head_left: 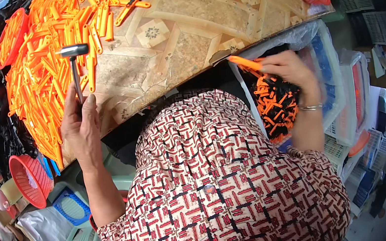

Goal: The person assembles orange plastic handles into black plastic heads using a hammer. They pick up a handle and a head, insert the handle into the head, and then use a hammer to tap the handle into place. The person repeats this process for multiple units, placing the finished items on the table.

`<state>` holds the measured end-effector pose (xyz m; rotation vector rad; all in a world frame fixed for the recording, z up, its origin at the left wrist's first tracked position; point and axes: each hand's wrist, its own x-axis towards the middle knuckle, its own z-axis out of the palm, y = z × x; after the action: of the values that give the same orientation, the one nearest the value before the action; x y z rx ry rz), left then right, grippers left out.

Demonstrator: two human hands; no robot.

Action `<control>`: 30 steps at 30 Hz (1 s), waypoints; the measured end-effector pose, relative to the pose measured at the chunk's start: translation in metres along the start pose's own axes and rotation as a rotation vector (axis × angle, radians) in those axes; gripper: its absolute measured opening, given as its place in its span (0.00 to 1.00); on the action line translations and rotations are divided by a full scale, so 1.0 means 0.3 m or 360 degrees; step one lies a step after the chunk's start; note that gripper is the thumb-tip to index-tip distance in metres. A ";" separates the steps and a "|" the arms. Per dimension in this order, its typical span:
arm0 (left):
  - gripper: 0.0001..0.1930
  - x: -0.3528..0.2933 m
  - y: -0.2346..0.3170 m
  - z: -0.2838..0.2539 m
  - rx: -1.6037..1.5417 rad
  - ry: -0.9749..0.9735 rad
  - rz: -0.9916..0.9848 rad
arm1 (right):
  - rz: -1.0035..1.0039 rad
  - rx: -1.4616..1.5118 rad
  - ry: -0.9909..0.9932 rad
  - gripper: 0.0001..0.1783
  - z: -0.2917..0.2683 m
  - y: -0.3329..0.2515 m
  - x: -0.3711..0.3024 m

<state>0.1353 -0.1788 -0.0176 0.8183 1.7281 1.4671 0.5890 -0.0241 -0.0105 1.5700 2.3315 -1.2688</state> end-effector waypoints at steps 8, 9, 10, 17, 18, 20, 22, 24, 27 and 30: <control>0.20 0.061 0.034 0.104 0.0205 -0.0379 -0.0071 | -0.0608 -0.0633 0.1063 0.14 -0.104 -0.195 0.251; 0.18 0.056 0.056 0.130 0.0137 -0.0353 -0.0136 | -0.0779 -0.0720 0.1084 0.14 -0.100 -0.252 0.339; 0.18 0.056 0.060 0.137 0.0153 -0.0331 -0.0133 | -0.0848 -0.0565 0.1167 0.14 -0.077 -0.294 0.442; 0.15 0.134 0.051 0.102 0.0461 -0.0213 -0.0043 | -0.0509 -0.0794 0.1179 0.18 -0.056 -0.417 0.761; 0.15 0.150 0.050 0.104 0.0496 -0.0189 -0.0021 | -0.0529 -0.0597 0.1099 0.19 -0.054 -0.415 0.765; 0.16 0.191 0.067 0.141 0.0566 -0.0169 0.0023 | -0.0535 -0.0209 0.0936 0.21 -0.051 -0.393 0.735; 0.15 0.260 0.066 0.195 0.0747 -0.0116 0.0272 | -0.0629 0.0050 0.0946 0.16 -0.043 -0.350 0.690; 0.16 0.362 0.024 0.234 0.1048 -0.0117 0.0762 | -0.0714 0.0309 0.0965 0.12 -0.030 -0.324 0.625; 0.17 0.430 0.031 0.321 0.1410 -0.0157 0.0792 | -0.0659 0.0579 0.0757 0.08 0.023 -0.329 0.473; 0.18 0.458 0.025 0.370 0.1631 -0.0175 0.0825 | -0.0611 0.0915 0.0522 0.12 0.078 -0.303 0.376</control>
<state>0.1540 -0.0042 -0.0373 1.9364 2.2663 0.6837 0.4540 0.0316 -0.0243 1.6105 2.7297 -2.0605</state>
